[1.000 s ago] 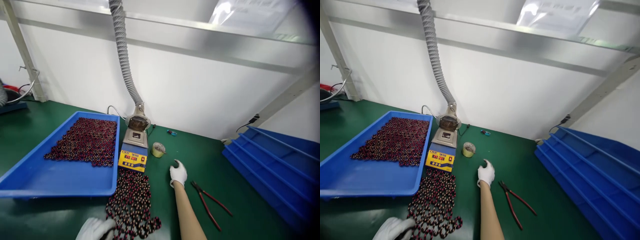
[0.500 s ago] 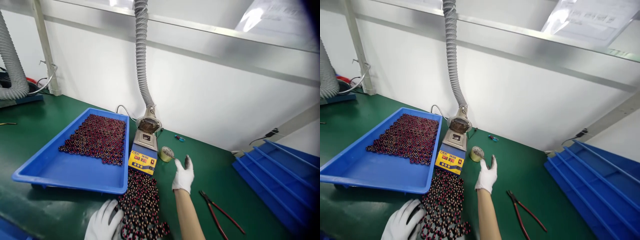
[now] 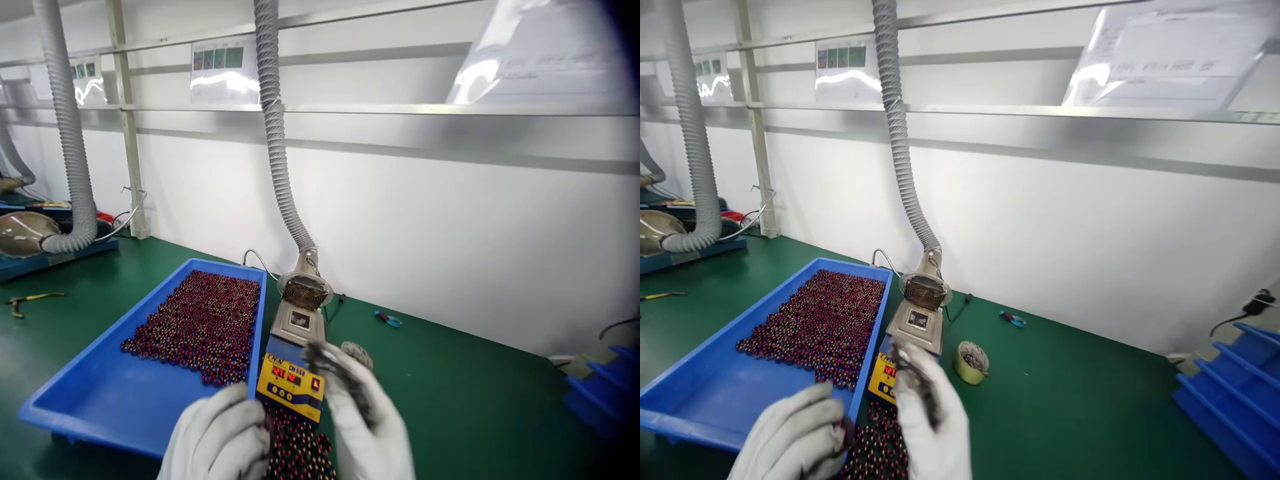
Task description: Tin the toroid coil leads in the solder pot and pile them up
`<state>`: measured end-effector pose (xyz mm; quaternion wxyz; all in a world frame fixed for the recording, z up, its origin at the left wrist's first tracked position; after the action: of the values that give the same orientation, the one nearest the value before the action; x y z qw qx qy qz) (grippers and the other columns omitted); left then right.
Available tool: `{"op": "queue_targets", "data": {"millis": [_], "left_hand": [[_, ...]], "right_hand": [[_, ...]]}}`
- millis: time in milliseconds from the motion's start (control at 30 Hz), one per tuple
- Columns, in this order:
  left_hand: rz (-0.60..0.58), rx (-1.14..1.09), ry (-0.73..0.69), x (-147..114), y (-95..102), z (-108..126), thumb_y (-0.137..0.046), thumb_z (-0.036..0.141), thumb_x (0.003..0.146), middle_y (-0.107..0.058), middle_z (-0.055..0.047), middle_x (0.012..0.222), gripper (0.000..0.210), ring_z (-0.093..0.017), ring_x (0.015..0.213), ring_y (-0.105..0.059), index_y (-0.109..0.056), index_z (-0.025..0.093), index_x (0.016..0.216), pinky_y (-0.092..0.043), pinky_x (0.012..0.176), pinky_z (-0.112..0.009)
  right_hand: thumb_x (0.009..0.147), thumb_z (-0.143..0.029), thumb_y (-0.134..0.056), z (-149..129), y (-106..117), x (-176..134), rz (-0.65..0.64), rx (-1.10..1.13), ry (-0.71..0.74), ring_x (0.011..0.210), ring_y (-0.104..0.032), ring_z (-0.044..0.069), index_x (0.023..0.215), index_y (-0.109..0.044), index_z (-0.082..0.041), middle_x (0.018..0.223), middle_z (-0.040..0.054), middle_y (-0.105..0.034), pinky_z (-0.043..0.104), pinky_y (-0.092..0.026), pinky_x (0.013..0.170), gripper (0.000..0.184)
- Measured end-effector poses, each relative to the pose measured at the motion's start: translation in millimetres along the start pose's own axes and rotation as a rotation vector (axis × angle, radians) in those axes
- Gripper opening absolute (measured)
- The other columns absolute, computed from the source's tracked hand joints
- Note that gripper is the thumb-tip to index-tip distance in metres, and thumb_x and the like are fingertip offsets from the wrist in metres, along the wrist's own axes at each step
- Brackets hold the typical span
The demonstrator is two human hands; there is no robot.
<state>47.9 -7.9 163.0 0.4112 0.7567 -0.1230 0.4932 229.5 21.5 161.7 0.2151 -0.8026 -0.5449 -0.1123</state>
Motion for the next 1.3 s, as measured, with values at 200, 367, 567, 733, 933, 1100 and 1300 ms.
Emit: {"op": "queue_targets", "data": {"millis": [200, 367, 567, 733, 933, 1100, 1300], "left_hand": [[0.263, -0.087, 0.066, 71.9, -16.3, 2.3, -0.054, 0.028, 0.081, -0.065, -0.006, 0.101, 0.017, -0.027, 0.115, -0.048, -0.057, 0.025, 0.098, -0.052, 0.083, -0.045], [0.286, -0.234, 0.09, 67.0, -43.0, 9.8, -0.057, 0.027, 0.079, -0.064, -0.006, 0.103, 0.021, -0.025, 0.109, -0.054, -0.056, 0.027, 0.1, -0.056, 0.08, -0.04], [-0.067, -0.563, 0.492, 49.0, -82.5, -7.8, -0.061, 0.026, 0.075, -0.06, -0.009, 0.119, 0.057, -0.023, 0.104, -0.06, -0.039, 0.023, 0.128, -0.057, 0.082, -0.035], [0.033, -0.533, 0.314, 55.3, -71.3, -12.8, -0.053, 0.013, 0.074, -0.068, -0.003, 0.102, 0.042, -0.018, 0.091, -0.065, -0.052, 0.026, 0.113, -0.057, 0.079, -0.031], [-0.03, -0.544, 0.233, 55.4, -70.7, -18.2, -0.054, 0.021, 0.078, -0.067, -0.004, 0.101, 0.034, -0.02, 0.093, -0.063, -0.05, 0.025, 0.112, -0.056, 0.077, -0.035], [-0.062, -0.495, 0.1, 64.9, -65.6, -9.2, -0.05, 0.019, 0.082, -0.067, -0.007, 0.1, 0.03, -0.022, 0.092, -0.062, -0.049, 0.02, 0.112, -0.055, 0.074, -0.039], [-0.062, -0.47, 0.098, 68.6, -64.2, -4.6, -0.053, 0.019, 0.082, -0.067, -0.007, 0.095, 0.024, -0.023, 0.09, -0.061, -0.051, 0.018, 0.106, -0.053, 0.072, -0.04]], "right_hand": [[0.072, -0.046, -0.064, 32.2, -25.7, 12.8, -0.194, 0.407, -0.194, 0.086, -0.067, 0.023, 0.09, -0.069, -0.03, 0.091, 0.0028, -0.072, 0.035, -0.054, 0.076, 0.024], [0.052, -0.041, -0.08, 62.8, 15.4, 36.6, -0.014, 0.415, -0.109, 0.071, -0.068, 0.019, 0.073, -0.072, -0.028, 0.076, 0.0014, -0.073, 0.028, -0.055, 0.069, 0.026], [0.052, -0.042, -0.08, 55.9, 14.9, 35.6, -0.032, 0.276, -0.081, 0.06, -0.064, 0.019, 0.064, -0.069, -0.021, 0.066, 0.0051, -0.07, 0.029, -0.053, 0.058, 0.027], [0.062, -0.035, -0.075, 33.2, 3.2, 27.9, -0.034, 0.103, -0.018, 0.058, -0.061, 0.014, 0.071, -0.065, -0.022, 0.065, 0.0009, -0.067, 0.022, -0.052, 0.055, 0.019], [0.058, -0.026, -0.078, 25.5, 5.4, 29.7, -0.172, 0.046, 0.004, 0.069, -0.065, 0.018, 0.076, -0.07, -0.025, 0.075, 0.0029, -0.07, 0.025, -0.053, 0.064, 0.019], [0.063, -0.026, -0.075, 16.7, 1.3, 32.6, -0.137, 0.116, 0.06, 0.067, -0.062, 0.017, 0.062, -0.071, -0.023, 0.069, 0.0024, -0.066, 0.025, -0.051, 0.061, 0.005], [0.063, -0.036, -0.075, 39.8, 12.6, 28.1, 0.109, 0.522, -0.257, 0.072, -0.063, 0.015, 0.069, -0.07, -0.024, 0.075, 0.0006, -0.07, 0.029, -0.051, 0.074, 0.015]]}}
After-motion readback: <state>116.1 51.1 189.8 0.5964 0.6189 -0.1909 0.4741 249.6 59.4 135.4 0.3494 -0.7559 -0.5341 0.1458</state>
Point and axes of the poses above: each hand's wrist, its own x-axis towards the middle knuckle, its own y-axis out of the back of the hand, z = x × y, the point moved 7 cm from there along x, towards the middle knuckle
